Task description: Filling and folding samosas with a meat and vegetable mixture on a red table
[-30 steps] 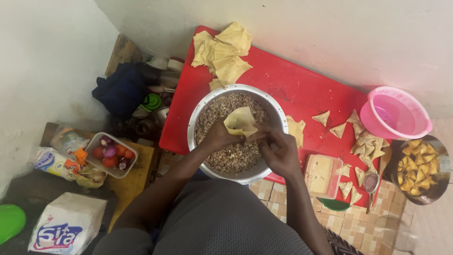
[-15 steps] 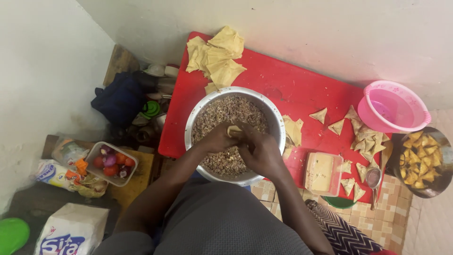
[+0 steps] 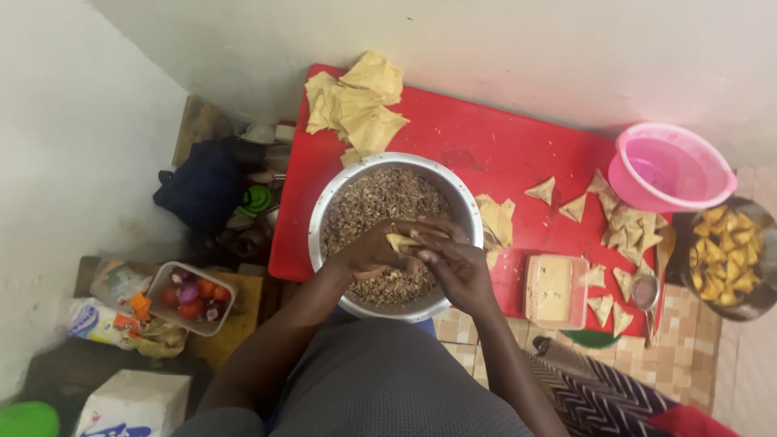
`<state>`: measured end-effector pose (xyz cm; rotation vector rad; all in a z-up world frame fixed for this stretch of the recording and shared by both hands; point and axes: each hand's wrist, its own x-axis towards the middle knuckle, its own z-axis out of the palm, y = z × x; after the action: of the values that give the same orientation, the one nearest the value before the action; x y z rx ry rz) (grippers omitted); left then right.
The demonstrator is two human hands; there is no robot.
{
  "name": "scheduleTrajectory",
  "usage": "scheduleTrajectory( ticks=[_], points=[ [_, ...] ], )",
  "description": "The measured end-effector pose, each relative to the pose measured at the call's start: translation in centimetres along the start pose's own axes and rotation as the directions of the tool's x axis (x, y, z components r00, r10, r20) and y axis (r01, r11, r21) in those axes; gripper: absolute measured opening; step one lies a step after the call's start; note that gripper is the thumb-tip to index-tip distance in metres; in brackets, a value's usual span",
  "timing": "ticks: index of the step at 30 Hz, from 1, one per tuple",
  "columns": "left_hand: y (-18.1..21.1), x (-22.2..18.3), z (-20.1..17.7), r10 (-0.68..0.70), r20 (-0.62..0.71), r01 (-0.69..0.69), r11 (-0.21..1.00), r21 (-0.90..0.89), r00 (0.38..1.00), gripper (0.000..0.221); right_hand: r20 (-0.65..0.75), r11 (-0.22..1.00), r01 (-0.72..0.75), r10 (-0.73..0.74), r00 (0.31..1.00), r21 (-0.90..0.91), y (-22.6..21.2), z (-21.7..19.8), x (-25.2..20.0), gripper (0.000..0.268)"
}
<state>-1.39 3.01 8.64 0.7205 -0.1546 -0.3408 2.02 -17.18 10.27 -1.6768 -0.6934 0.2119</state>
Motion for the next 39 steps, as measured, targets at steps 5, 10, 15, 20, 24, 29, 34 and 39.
scheduleTrajectory(
  ticks=[5, 10, 15, 20, 24, 29, 34, 39],
  points=[
    [-3.3, 3.0, -0.1, -0.050, -0.102, 0.037, 0.991, -0.129, 0.993, 0.046, -0.102, 0.890, 0.115, -0.177, 0.979, -0.442, 1.9, -1.9, -1.2, 0.020],
    [-6.5, 4.3, 0.1, -0.168, -0.248, 0.178, 0.984, 0.021, 0.954, 0.050, -0.307, 0.868, -0.024, -0.149, 0.940, -0.496, 2.5, -4.7, -3.7, 0.039],
    [-10.9, 4.5, -3.7, -0.279, -0.483, 0.297, 0.954, -0.040, 0.830, 0.043, -0.583, 0.850, -0.448, 0.222, 0.782, -0.276, 7.9, -11.4, -10.3, 0.035],
    [-12.9, 5.4, -3.9, -0.273, -0.526, 0.307, 0.951, -0.024, 0.806, 0.042, -0.589, 0.180, -0.757, 0.526, 0.614, -0.628, 20.9, -20.8, -25.0, 0.047],
    [-13.5, 6.9, -2.8, -0.283, -0.561, 0.296, 0.953, -0.070, 0.778, 0.043, -0.609, -0.213, -0.690, 0.687, 0.397, -0.691, 22.1, -22.0, -27.4, 0.057],
    [-12.8, 8.4, 0.7, -0.254, -0.539, 0.282, 0.959, -0.032, 0.803, 0.046, -0.555, -0.187, -0.619, 0.680, 0.479, -0.763, 27.1, -22.4, -29.2, 0.049],
    [-12.4, 8.6, 1.5, -0.241, -0.534, 0.229, 0.969, -0.091, 0.810, 0.038, -0.562, -0.064, -0.703, 0.653, 0.508, -0.709, 26.4, -24.2, -29.4, 0.021],
    [-12.8, 8.1, -0.1, -0.187, -0.416, 0.158, 0.982, -0.104, 0.890, 0.033, -0.660, 0.836, -0.547, 0.427, 0.618, 0.029, 15.1, -24.2, -22.0, 0.031]
  ],
)
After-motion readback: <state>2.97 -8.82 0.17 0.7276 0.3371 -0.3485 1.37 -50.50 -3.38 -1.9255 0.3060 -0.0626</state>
